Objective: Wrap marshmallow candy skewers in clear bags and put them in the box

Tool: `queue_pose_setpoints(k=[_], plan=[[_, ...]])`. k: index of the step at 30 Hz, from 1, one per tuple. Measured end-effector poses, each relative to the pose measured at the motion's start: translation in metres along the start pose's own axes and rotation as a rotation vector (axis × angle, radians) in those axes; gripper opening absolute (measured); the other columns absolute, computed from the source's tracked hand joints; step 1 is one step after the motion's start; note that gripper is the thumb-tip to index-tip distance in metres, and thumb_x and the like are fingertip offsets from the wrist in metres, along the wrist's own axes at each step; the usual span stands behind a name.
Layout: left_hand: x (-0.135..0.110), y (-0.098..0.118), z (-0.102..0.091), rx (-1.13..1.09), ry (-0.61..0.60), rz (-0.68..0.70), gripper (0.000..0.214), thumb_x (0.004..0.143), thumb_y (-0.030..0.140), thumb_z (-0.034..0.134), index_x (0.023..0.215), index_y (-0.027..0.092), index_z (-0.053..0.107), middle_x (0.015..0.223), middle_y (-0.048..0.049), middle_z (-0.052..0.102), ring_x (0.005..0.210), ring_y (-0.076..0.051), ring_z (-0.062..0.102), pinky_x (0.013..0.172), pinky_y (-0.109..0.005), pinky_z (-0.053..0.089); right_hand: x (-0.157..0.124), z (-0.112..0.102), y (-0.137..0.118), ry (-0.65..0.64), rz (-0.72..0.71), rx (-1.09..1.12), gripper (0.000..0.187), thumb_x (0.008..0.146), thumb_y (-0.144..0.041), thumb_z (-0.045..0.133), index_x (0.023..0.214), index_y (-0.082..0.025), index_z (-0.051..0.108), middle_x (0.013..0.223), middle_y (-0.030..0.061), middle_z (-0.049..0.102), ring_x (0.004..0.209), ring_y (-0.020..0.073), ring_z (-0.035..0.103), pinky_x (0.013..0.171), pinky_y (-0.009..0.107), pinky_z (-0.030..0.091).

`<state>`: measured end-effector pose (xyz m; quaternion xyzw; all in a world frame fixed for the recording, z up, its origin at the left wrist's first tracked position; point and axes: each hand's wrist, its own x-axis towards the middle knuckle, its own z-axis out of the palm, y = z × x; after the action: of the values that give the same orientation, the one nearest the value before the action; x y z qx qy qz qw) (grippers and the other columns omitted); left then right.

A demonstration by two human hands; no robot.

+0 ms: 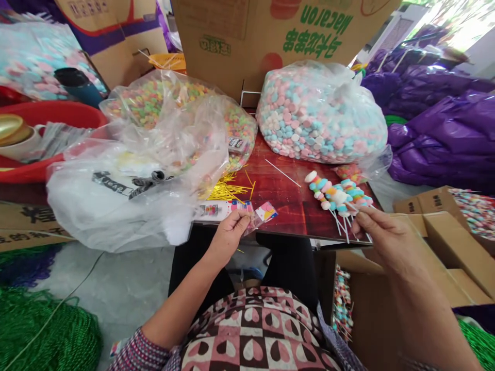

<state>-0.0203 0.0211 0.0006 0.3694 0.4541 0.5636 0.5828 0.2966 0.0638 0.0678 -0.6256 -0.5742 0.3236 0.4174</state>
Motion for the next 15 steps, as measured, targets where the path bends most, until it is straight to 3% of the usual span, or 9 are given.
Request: queue_pose_setpoints(k=[3, 5, 10, 15], plan=[[0.007, -0.008, -0.002, 0.082, 0.000, 0.038, 0.026, 0.084, 0.045, 0.063, 0.081, 0.019, 0.061, 0.075, 0.0018, 0.058, 0.074, -0.013, 0.054, 0.078, -0.027, 0.044, 0.031, -0.024, -0.008, 0.142, -0.022, -0.391, 0.046, 0.080, -0.050, 0.060, 0.111, -0.020, 0.075, 0.064, 0.0021, 0.066, 0.054, 0.0164, 0.055, 0.053, 0.030, 0.043], [0.010, -0.010, -0.005, 0.134, 0.008, 0.068, 0.025, 0.086, 0.043, 0.060, 0.080, 0.019, 0.060, 0.072, 0.0022, 0.058, 0.072, -0.013, 0.054, 0.077, -0.027, 0.043, 0.052, -0.036, -0.017, 0.178, -0.043, -0.673, 0.043, 0.082, -0.047, 0.057, 0.110, -0.021, 0.077, 0.069, 0.0060, 0.071, 0.067, 0.0223, 0.064, 0.062, 0.033, 0.046], [0.011, -0.012, -0.009, 0.207, 0.016, 0.065, 0.027, 0.087, 0.043, 0.058, 0.078, 0.019, 0.059, 0.070, 0.0015, 0.060, 0.071, -0.014, 0.055, 0.076, -0.027, 0.042, 0.092, -0.040, -0.043, 0.039, -0.021, -1.250, 0.036, 0.087, -0.040, 0.057, 0.115, -0.027, 0.075, 0.101, 0.0135, 0.077, 0.086, 0.0304, 0.069, 0.069, 0.036, 0.044], [0.010, -0.010, -0.009, 0.231, 0.007, 0.051, 0.028, 0.087, 0.045, 0.057, 0.078, 0.019, 0.060, 0.070, 0.0010, 0.060, 0.071, -0.014, 0.055, 0.074, -0.027, 0.043, 0.117, -0.027, -0.054, -0.057, -0.067, -1.425, 0.028, 0.089, -0.030, 0.061, 0.113, -0.029, 0.076, 0.101, 0.0174, 0.075, 0.084, 0.0276, 0.068, 0.068, 0.039, 0.039]])
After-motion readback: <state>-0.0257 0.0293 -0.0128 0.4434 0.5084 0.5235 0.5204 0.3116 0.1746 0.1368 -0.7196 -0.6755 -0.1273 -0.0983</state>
